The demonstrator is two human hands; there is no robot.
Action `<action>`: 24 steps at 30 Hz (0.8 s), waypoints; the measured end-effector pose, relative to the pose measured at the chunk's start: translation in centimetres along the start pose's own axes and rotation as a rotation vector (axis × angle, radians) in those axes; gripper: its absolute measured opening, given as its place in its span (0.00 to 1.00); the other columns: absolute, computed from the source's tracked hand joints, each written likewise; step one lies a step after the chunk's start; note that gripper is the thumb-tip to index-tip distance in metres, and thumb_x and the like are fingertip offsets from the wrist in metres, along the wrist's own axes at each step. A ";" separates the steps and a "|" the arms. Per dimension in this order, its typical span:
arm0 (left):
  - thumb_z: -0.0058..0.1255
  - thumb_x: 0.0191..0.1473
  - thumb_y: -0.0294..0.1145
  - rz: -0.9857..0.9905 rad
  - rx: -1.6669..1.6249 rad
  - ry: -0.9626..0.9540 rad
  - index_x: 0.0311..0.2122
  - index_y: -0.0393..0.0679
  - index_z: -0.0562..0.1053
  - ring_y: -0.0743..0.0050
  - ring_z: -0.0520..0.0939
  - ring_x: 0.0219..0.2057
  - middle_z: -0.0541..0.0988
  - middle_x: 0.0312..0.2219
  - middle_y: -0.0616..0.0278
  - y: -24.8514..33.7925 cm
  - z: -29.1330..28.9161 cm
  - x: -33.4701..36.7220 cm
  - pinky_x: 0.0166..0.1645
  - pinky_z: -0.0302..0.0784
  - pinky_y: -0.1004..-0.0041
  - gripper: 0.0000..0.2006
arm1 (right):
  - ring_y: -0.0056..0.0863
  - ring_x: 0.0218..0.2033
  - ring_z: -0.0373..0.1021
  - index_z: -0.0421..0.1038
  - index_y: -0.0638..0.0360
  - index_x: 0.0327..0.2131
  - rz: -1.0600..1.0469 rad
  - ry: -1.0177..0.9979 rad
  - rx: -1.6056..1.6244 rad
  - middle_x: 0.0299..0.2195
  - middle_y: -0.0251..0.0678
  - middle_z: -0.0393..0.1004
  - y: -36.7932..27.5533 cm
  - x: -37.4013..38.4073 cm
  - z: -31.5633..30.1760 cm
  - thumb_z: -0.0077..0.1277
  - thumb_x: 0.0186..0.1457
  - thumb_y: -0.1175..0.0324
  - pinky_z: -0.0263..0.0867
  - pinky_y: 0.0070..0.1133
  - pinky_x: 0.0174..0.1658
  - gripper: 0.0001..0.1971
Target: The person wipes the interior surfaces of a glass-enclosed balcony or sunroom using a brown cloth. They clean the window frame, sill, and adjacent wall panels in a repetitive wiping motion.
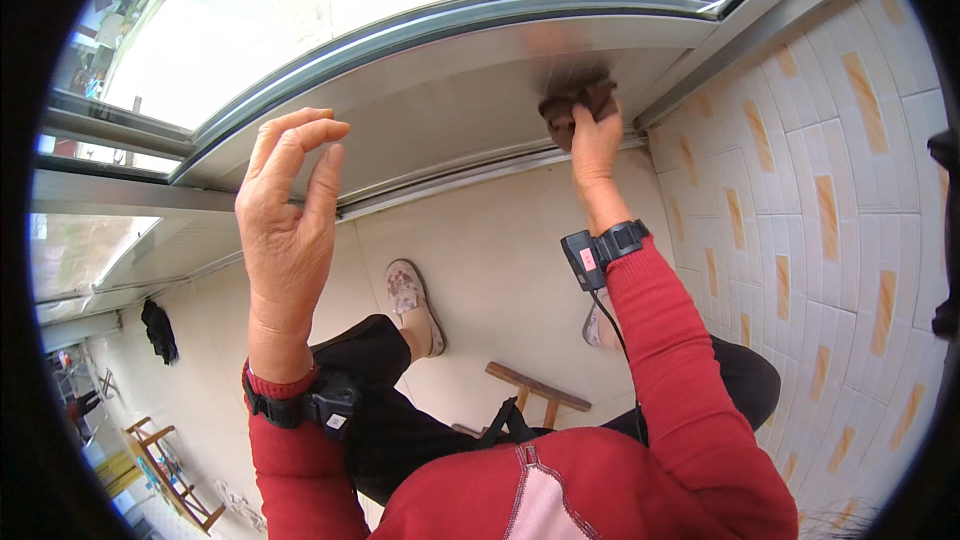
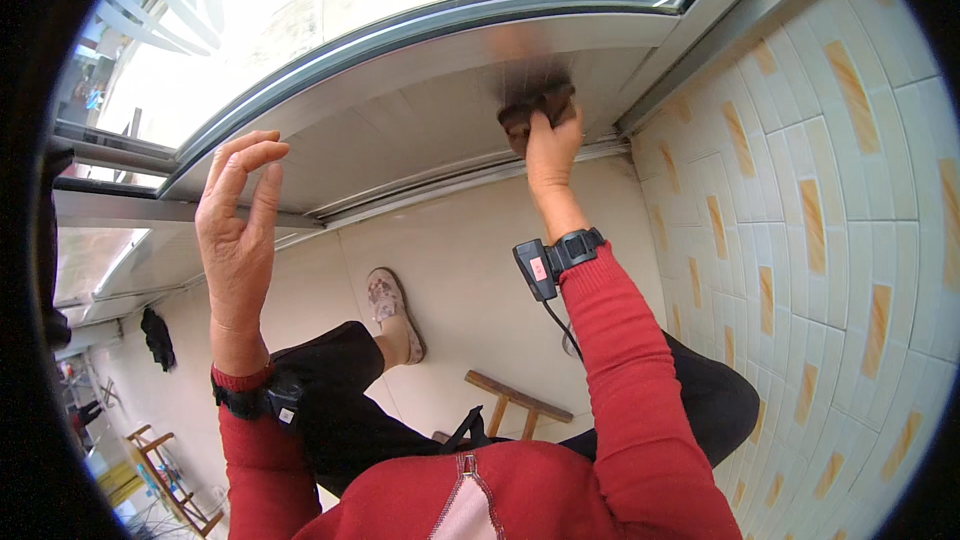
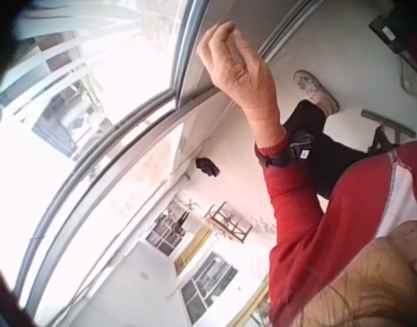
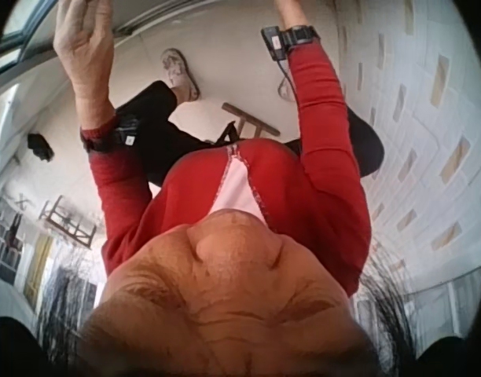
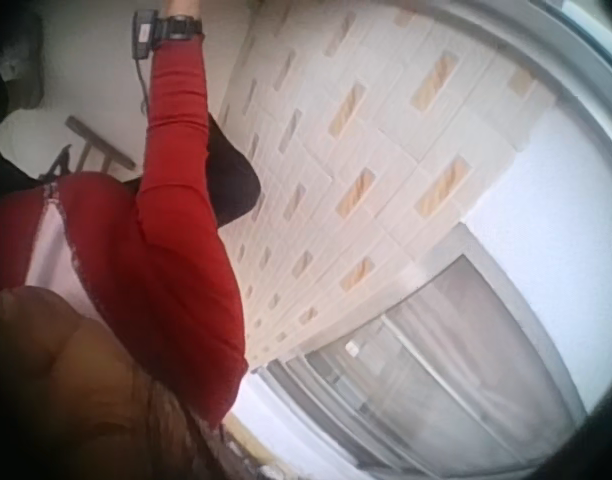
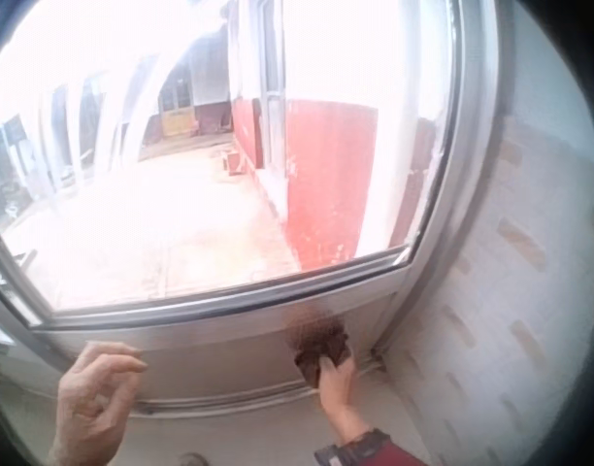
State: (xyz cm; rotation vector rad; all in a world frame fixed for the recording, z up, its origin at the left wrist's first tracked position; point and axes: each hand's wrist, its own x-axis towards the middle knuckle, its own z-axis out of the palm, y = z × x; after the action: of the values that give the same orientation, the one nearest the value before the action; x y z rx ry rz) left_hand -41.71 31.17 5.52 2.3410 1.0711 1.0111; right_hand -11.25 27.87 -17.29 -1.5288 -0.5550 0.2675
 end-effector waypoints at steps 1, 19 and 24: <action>0.55 0.60 0.22 -0.027 0.018 -0.027 0.42 0.39 0.80 0.65 0.81 0.47 0.81 0.44 0.58 -0.2 0.0 0.1 0.52 0.75 0.69 0.06 | 0.37 0.45 0.75 0.70 0.69 0.47 0.155 0.059 0.021 0.45 0.43 0.78 3.1 -0.6 -0.1 0.54 0.53 0.76 0.69 0.28 0.50 0.17; 0.56 0.59 0.21 -0.049 0.044 -0.122 0.43 0.38 0.80 0.61 0.81 0.49 0.79 0.48 0.53 0.5 -1.9 -0.6 0.54 0.75 0.67 0.08 | 0.28 0.40 0.73 0.70 0.67 0.46 0.691 -0.015 0.569 0.43 0.38 0.75 1.0 -2.1 6.0 0.50 0.54 0.81 0.71 0.25 0.42 0.15; 0.56 0.58 0.21 0.021 -0.030 -0.081 0.41 0.37 0.79 0.60 0.81 0.47 0.79 0.46 0.54 1.9 -1.5 -1.1 0.51 0.77 0.67 0.06 | 0.35 0.32 0.79 0.74 0.70 0.38 0.313 -0.259 0.628 0.34 0.45 0.79 -8.2 -1.6 5.6 0.43 0.61 0.78 0.76 0.27 0.31 0.09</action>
State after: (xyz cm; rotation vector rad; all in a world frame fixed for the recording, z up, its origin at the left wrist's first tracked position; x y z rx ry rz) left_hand -42.34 29.21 7.10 2.3524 0.9956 0.9256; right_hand -16.82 31.58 -9.73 -0.9645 -0.3772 0.8108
